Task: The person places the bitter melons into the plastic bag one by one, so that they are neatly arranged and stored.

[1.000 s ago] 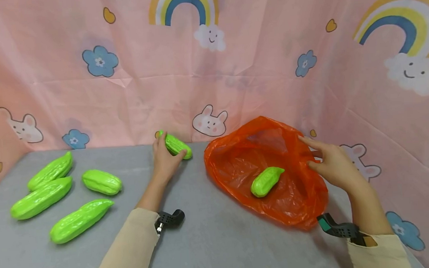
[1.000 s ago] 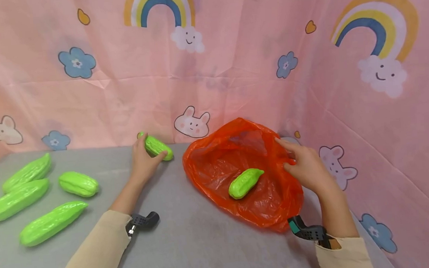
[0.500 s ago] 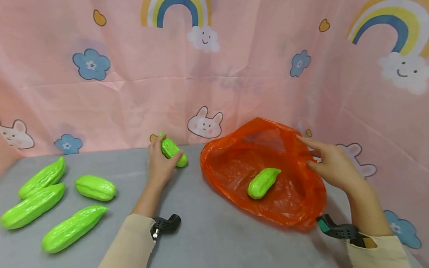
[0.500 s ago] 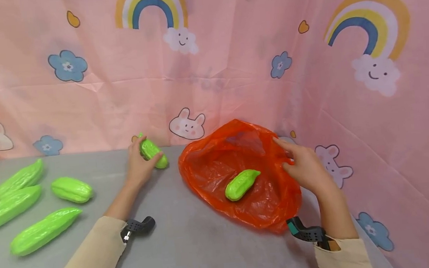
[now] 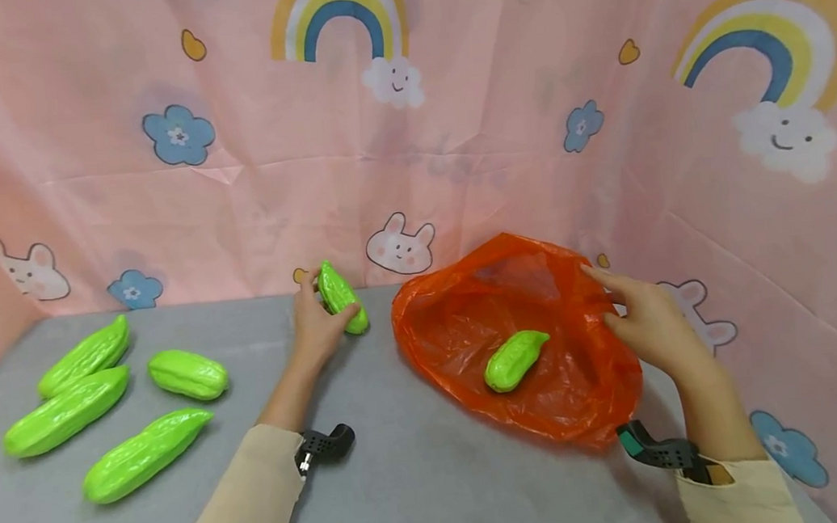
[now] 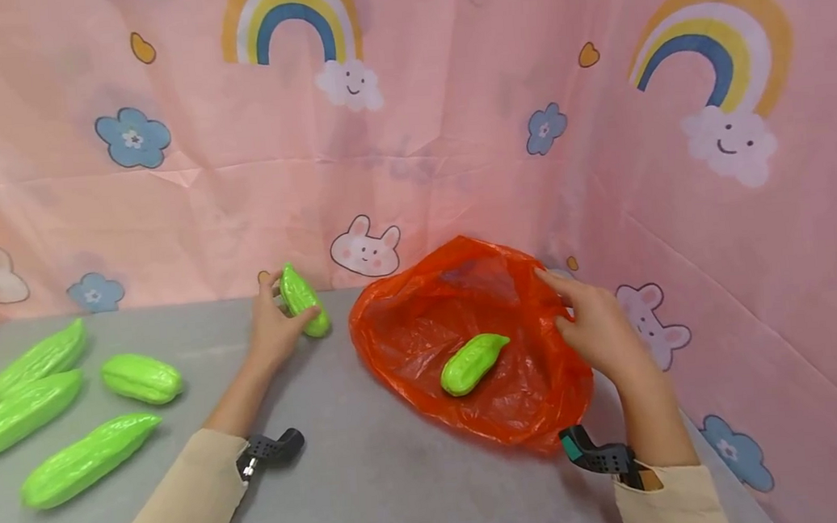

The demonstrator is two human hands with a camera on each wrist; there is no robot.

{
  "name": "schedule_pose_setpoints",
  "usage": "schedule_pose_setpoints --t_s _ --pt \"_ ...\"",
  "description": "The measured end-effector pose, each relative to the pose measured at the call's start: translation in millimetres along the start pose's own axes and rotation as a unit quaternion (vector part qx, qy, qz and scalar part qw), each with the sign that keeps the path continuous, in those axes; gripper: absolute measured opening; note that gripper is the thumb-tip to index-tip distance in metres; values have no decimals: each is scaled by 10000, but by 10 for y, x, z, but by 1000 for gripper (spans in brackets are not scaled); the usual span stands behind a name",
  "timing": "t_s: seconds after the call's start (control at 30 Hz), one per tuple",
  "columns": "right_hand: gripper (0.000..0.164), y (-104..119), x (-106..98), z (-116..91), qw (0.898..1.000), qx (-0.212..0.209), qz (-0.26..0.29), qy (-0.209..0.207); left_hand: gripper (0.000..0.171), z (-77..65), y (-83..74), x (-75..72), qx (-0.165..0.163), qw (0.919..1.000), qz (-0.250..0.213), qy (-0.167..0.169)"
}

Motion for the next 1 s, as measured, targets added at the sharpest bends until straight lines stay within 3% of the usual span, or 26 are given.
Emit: schedule_pose_setpoints --t_s 0.17,0.5,0.87,1.0 --pt "66 6 -2 -13 9999 -56 -9 -96 86 28 -32 31 81 9995 69 295" --pt "63 18 73 16 9999 -119 -115 -37 81 57 -119 -82 -113 9994 -229 253" --pt "61 24 105 12 9998 -107 -145 16 81 58 -439 -121 456 9969 -584 262" --pt "59 56 132 32 9998 -148 -160 24 75 47 -558 -108 580 9926 -1017 336"
Point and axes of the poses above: each hand's wrist, its own z-axis towards the middle knuckle, its own x-axis out of the palm, y = z × x, the point moved 7 cm from there along z, towards the middle knuckle, and after that the axes turned 7 degrees about -y, right-handed, at the moved point
